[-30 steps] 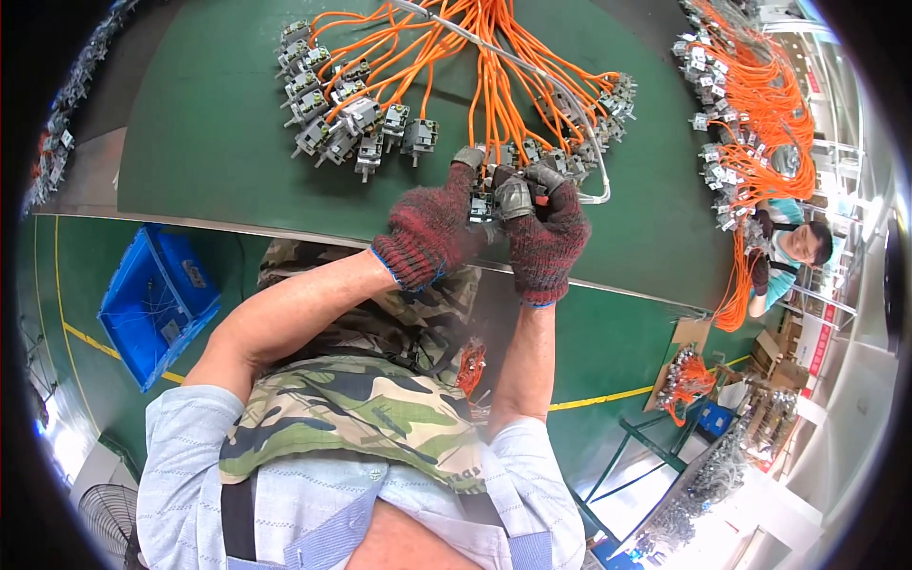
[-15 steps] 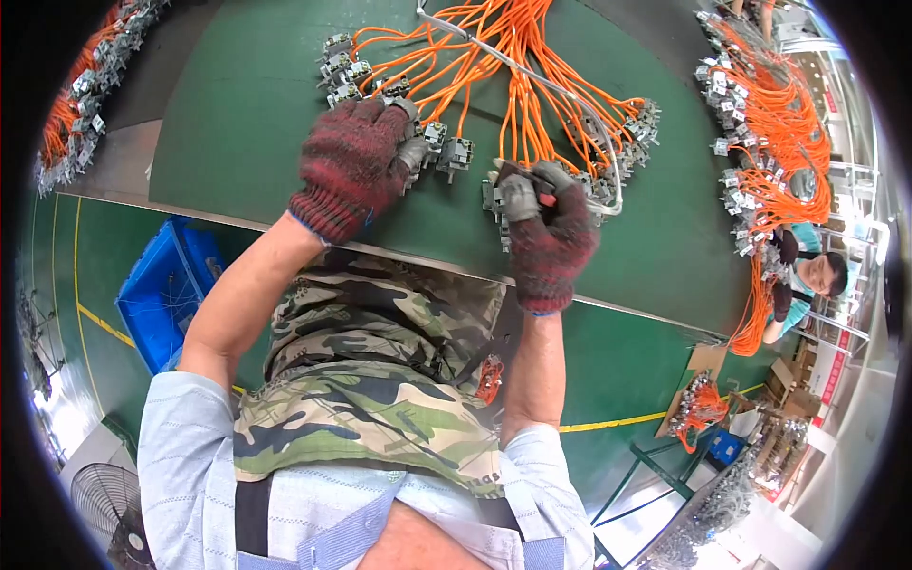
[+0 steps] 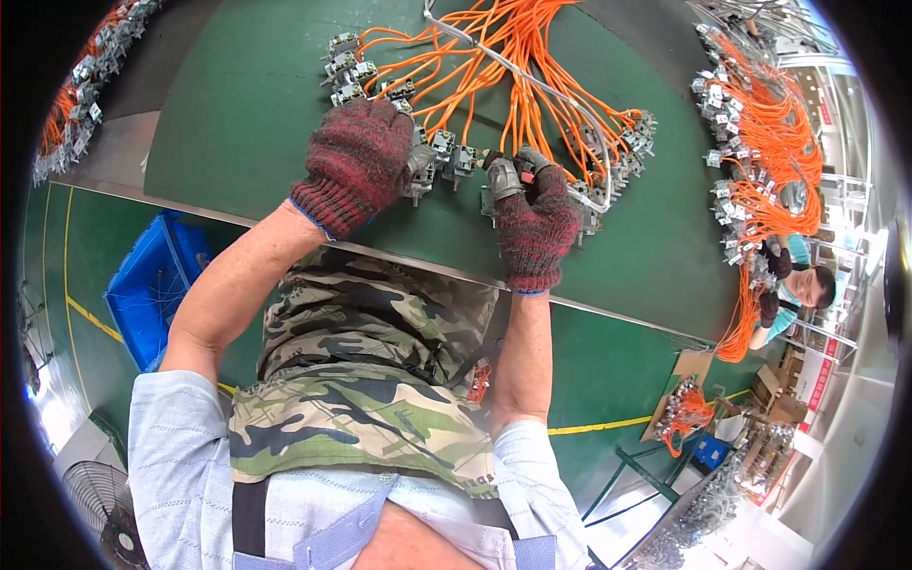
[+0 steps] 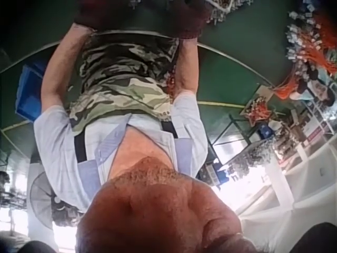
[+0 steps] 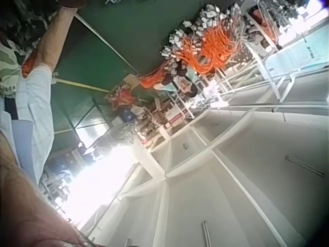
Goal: Assembling and testing electrical wiring harnesses at an industrial workbench.
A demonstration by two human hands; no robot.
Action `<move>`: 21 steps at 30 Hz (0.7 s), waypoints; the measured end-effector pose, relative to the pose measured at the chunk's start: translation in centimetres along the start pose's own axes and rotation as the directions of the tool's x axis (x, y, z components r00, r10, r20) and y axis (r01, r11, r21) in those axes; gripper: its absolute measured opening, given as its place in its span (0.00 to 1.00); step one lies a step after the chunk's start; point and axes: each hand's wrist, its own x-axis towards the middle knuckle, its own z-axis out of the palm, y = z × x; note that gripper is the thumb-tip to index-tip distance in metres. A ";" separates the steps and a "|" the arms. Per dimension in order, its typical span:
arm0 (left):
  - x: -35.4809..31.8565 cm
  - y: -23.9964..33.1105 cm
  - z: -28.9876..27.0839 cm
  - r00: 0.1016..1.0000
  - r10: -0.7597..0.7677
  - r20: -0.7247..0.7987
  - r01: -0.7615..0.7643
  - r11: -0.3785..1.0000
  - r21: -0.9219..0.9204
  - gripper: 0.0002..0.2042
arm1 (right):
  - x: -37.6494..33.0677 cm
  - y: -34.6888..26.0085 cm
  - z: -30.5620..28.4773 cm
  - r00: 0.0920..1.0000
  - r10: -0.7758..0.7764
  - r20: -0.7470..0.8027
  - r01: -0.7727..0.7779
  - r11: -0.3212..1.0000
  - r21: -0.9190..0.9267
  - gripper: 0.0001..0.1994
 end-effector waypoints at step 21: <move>0.0 7.2 0.5 0.964 0.001 0.267 0.066 0.968 -0.242 0.20 | 2.7 3.8 -7.1 0.966 0.225 0.126 -0.252 0.927 0.279 0.13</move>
